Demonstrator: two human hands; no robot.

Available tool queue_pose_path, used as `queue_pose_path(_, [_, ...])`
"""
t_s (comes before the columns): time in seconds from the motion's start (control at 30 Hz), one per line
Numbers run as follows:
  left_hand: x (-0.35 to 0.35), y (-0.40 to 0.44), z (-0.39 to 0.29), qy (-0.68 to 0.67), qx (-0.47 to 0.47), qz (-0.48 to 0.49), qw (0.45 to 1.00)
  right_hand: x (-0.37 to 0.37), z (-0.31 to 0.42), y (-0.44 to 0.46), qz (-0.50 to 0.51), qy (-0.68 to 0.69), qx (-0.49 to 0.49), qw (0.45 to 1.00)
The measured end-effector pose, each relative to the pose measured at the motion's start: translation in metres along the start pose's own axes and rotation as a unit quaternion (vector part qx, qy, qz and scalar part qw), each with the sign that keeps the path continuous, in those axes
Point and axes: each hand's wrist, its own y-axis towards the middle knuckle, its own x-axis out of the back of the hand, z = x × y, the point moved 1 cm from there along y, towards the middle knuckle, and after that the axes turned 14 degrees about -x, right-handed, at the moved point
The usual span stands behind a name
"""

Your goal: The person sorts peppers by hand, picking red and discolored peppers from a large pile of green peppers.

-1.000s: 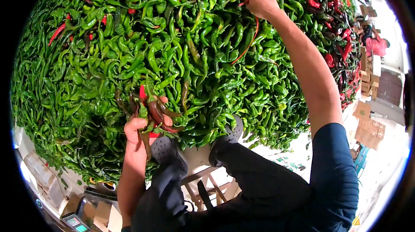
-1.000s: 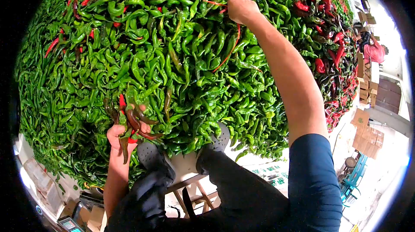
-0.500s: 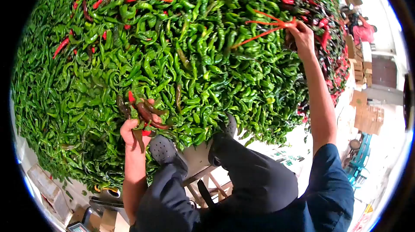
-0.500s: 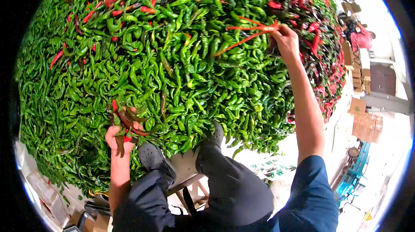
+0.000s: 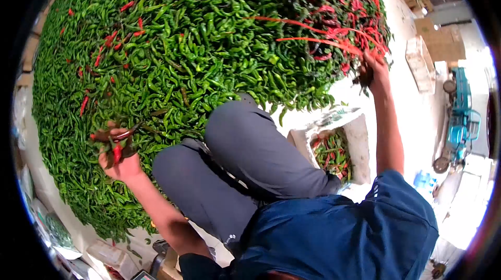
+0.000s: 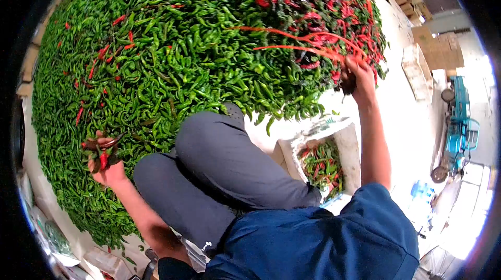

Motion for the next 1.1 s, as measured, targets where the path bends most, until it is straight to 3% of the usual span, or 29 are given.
queue_pose_path(0.1, [-0.032,-0.016,-0.001,0.023,-0.019,0.011,1.000,0.160,-0.096,-0.053,0.011,0.078,-0.099,0.992])
queue_pose_path(0.17, [-0.050,-0.024,0.011,0.037,-0.037,0.048,0.997,0.239,-0.182,-0.118,-0.116,0.115,-0.138,0.977])
queue_pose_path(0.2, [-0.061,-0.028,0.018,0.029,-0.031,0.071,0.997,0.304,-0.249,-0.154,-0.066,0.130,-0.171,0.974])
queue_pose_path(0.23, [-0.072,-0.033,0.024,0.020,-0.025,0.093,0.995,0.317,-0.287,-0.198,-0.162,0.122,-0.248,0.947])
queue_pose_path(0.27, [-0.081,-0.039,0.034,0.031,-0.020,0.119,0.992,0.332,-0.323,-0.239,-0.175,-0.077,-0.252,0.949])
queue_pose_path(0.33, [-0.098,-0.050,0.052,0.053,-0.010,0.171,0.984,0.345,-0.369,-0.273,-0.210,-0.199,-0.377,0.880])
queue_pose_path(0.43, [-0.116,-0.063,0.071,0.071,0.046,0.281,0.956,0.363,-0.415,-0.287,-0.156,-0.235,-0.512,0.811])
queue_pose_path(0.5, [-0.122,-0.066,0.083,0.050,0.075,0.332,0.939,0.253,-0.293,-0.287,-0.036,-0.363,-0.493,0.790])
queue_pose_path(0.53, [-0.124,-0.072,0.087,0.038,0.080,0.337,0.937,0.235,-0.264,-0.279,-0.025,-0.421,-0.489,0.764])
queue_pose_path(0.57, [-0.123,-0.077,0.089,0.060,0.079,0.323,0.941,0.235,-0.253,-0.258,0.017,-0.572,-0.334,0.749])
queue_pose_path(0.6, [-0.126,-0.081,0.091,0.068,0.082,0.327,0.939,0.234,-0.243,-0.235,0.059,-0.694,-0.164,0.698])
queue_pose_path(0.63, [-0.125,-0.083,0.093,0.070,0.083,0.339,0.934,0.218,-0.233,-0.203,0.034,-0.613,-0.377,0.693])
queue_pose_path(0.67, [-0.125,-0.085,0.094,0.073,0.087,0.353,0.929,0.214,-0.225,-0.178,0.031,-0.493,-0.307,0.813])
queue_pose_path(0.73, [-0.126,-0.090,0.100,0.062,0.087,0.340,0.934,0.126,-0.158,-0.149,0.065,-0.275,-0.321,0.904])
queue_pose_path(0.8, [-0.127,-0.096,0.101,0.068,0.082,0.320,0.941,0.086,-0.137,-0.107,0.168,-0.193,-0.309,0.916])
queue_pose_path(0.87, [-0.126,-0.110,0.103,0.085,0.089,0.285,0.951,0.045,-0.125,-0.085,0.232,-0.202,-0.257,0.916])
queue_pose_path(0.93, [-0.122,-0.120,0.103,0.068,0.107,0.280,0.952,-0.006,-0.093,-0.092,0.300,-0.067,-0.282,0.909])
queue_pose_path(1.0, [-0.114,-0.128,0.103,0.045,0.117,0.229,0.965,-0.051,-0.076,-0.080,0.410,-0.004,-0.172,0.896])
queue_pose_path(1.03, [-0.112,-0.132,0.104,0.044,0.114,0.206,0.971,-0.083,-0.057,-0.093,0.414,0.012,-0.146,0.898])
queue_pose_path(1.1, [-0.102,-0.133,0.109,0.044,0.128,0.240,0.961,-0.128,-0.034,-0.100,0.504,0.052,-0.106,0.855])
